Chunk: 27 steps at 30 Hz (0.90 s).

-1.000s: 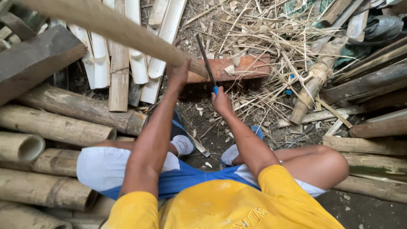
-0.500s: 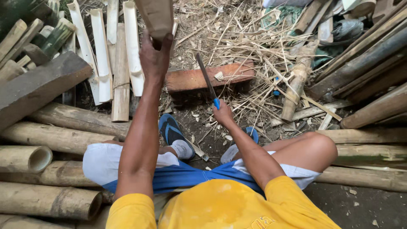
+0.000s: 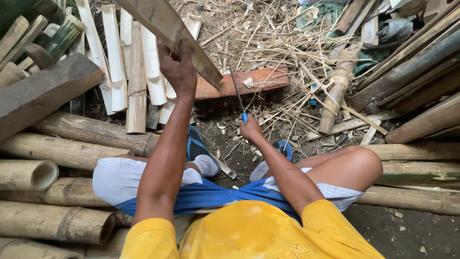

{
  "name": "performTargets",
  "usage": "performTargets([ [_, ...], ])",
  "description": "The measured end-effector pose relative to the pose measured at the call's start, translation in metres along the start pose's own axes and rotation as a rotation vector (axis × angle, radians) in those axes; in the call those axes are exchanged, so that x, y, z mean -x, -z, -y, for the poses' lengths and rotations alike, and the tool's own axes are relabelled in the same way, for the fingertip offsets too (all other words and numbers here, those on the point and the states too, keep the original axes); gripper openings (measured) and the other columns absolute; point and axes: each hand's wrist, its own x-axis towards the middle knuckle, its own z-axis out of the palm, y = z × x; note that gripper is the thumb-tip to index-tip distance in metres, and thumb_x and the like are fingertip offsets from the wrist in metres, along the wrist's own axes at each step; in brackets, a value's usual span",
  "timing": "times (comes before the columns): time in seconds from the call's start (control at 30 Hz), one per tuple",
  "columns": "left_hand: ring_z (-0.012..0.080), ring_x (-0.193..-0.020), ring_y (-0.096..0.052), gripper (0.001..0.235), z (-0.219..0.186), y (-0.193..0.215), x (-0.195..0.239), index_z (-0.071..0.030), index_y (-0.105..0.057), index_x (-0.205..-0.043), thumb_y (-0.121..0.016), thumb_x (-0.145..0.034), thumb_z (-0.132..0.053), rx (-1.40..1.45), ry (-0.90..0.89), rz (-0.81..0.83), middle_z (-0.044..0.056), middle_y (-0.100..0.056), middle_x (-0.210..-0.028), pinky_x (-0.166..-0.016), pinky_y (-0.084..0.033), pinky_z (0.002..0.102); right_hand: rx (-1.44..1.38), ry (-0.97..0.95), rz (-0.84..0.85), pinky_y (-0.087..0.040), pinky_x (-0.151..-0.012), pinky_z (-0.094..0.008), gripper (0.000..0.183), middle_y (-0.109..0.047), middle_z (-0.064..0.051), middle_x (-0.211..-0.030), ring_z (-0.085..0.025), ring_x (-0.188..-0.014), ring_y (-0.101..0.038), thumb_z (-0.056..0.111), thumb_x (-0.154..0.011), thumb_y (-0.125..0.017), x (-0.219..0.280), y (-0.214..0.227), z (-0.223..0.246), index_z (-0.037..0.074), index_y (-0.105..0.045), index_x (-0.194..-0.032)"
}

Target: The person sits on the ground and uses a machete to split bamboo poles into smaller strips. They repeatedly position the bamboo on a brick and strike it with the machete to separate the pieces.

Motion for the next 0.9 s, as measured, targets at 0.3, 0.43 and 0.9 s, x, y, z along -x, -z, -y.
performTargets([
  [0.3,0.0116,-0.063,-0.070,0.049,-0.011,0.010,-0.009,-0.001,-0.048,-0.140,-0.060,-0.106,-0.034,0.031,0.014,0.064,0.001,-0.069,-0.080,-0.060,-0.062,0.032,-0.190,0.241,0.015,-0.052,-0.066,-0.053,0.030,-0.069,-0.020,-0.081,-0.041,-0.073,-0.070,0.025,-0.103,-0.055,0.061,0.083,0.165,0.005,-0.050,-0.124],
  [0.43,0.0159,-0.090,-0.071,0.052,-0.015,0.020,-0.019,0.003,-0.048,-0.142,-0.064,-0.107,-0.032,0.109,-0.101,0.015,0.008,-0.065,-0.101,-0.078,-0.064,0.035,-0.221,0.342,0.046,-0.053,-0.054,-0.051,0.038,-0.067,-0.019,-0.075,-0.038,-0.063,-0.070,0.021,-0.103,-0.050,0.093,0.104,0.219,0.005,-0.038,-0.136],
  [0.9,0.0183,-0.113,-0.065,0.033,-0.054,0.034,-0.027,0.003,-0.053,-0.145,-0.048,-0.119,-0.017,0.588,-0.153,-0.006,0.012,-0.068,-0.127,-0.106,-0.055,0.034,-0.188,0.355,0.046,-0.055,-0.051,-0.047,0.033,-0.070,-0.020,-0.069,-0.033,-0.058,-0.070,0.019,-0.105,-0.050,0.079,0.087,0.251,0.002,-0.040,-0.131],
])
